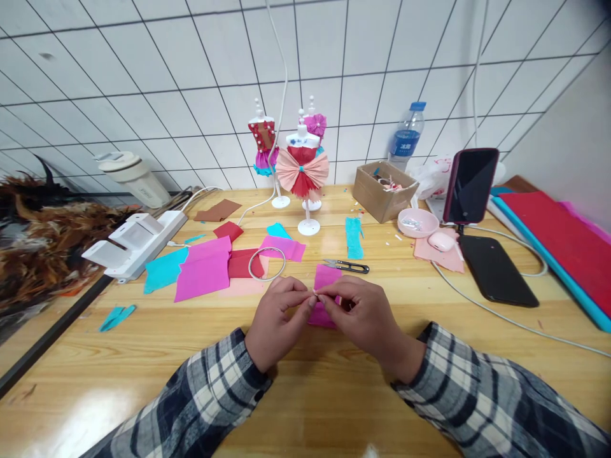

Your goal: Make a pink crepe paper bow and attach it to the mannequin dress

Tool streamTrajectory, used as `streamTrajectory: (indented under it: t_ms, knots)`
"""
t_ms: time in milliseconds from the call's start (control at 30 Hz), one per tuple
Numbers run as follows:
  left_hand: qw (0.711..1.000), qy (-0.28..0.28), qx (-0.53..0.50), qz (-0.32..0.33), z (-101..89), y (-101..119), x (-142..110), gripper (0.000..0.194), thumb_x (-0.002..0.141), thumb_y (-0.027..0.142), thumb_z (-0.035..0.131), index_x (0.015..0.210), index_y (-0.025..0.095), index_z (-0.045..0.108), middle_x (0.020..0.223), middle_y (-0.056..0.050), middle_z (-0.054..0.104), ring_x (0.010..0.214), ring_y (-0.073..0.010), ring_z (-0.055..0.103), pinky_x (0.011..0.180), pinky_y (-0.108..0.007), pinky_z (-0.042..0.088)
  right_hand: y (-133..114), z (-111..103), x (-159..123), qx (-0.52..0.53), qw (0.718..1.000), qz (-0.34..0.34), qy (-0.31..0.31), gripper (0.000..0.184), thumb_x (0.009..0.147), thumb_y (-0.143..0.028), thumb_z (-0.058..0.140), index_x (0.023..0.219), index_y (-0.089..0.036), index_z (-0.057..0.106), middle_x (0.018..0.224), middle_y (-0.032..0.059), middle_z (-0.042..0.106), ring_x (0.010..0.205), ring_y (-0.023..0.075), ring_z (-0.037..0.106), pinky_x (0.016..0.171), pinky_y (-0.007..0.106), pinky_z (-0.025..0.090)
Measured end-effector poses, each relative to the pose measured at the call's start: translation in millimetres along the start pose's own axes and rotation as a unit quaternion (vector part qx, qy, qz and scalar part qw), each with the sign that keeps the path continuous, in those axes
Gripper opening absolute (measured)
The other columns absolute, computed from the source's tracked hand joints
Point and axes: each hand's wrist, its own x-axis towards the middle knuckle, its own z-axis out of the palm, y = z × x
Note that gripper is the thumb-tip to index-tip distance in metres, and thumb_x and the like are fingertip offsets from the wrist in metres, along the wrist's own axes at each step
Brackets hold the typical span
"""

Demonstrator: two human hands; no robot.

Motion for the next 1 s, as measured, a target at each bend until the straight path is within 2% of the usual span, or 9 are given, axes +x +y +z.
streamTrajectory:
  t_ms: [133,300,567,800,1000]
  knots:
    - [1.000,0.022,0.000,-0.001,-0.2,-2.4,1.1,0.021,0.086,0.023,0.057,0.070,0.018,0.071,0.069,-0.002,0.061,0.071,-0.0164,0.055,0.066,-0.030,0.042,-1.9,-1.4,-3.2,-0.002,0.999,-0.037,-0.009,0.017,0.088,-0.021,0.060,0.097,-0.021,0.073,0.082,0.0019,0.071,0.071,0.0133,0.063,0.063,0.024,0.047]
    - [1.000,0.025,-0.012,-0.005,1.8,-4.2,2.0,0.019,0.082,0.019,0.059,0.068,0.018,0.071,0.068,-0.002,0.062,0.069,-0.0154,0.056,0.066,-0.029,0.043,-2.3,-1.6,-4.8,-0.026,0.998,-0.061,-0.006,0.015,0.088,-0.023,0.060,0.096,-0.021,0.073,0.079,0.0015,0.070,0.068,0.0129,0.062,0.061,0.024,0.046]
    - [0.999,0.024,0.031,0.017,5.8,-1.6,0.0,0.017,0.082,0.017,0.058,0.069,0.018,0.070,0.069,-0.002,0.062,0.069,-0.0153,0.055,0.065,-0.028,0.042,1.0,0.7,-4.1,-0.044,0.998,-0.047,0.004,0.012,0.087,-0.025,0.061,0.087,-0.021,0.072,0.078,0.0006,0.070,0.066,0.0128,0.060,0.060,0.025,0.043]
    - [0.999,0.030,0.033,0.023,4.3,-3.2,1.5,0.016,0.081,0.017,0.060,0.069,0.018,0.070,0.068,-0.002,0.062,0.068,-0.0152,0.055,0.064,-0.028,0.041,2.6,4.2,1.3,0.038,0.998,0.046,0.021,0.006,0.079,-0.023,0.066,0.078,-0.022,0.072,0.067,-0.0010,0.068,0.058,0.0126,0.056,0.053,0.024,0.042]
    - [1.000,0.011,0.015,0.023,-2.1,-0.3,1.8,0.021,0.086,0.021,0.056,0.071,0.017,0.070,0.070,-0.003,0.062,0.071,-0.0161,0.055,0.065,-0.029,0.042,2.1,3.5,2.0,0.052,0.998,0.025,0.002,0.009,0.083,-0.023,0.064,0.085,-0.023,0.073,0.072,-0.0005,0.069,0.060,0.0120,0.056,0.055,0.024,0.042]
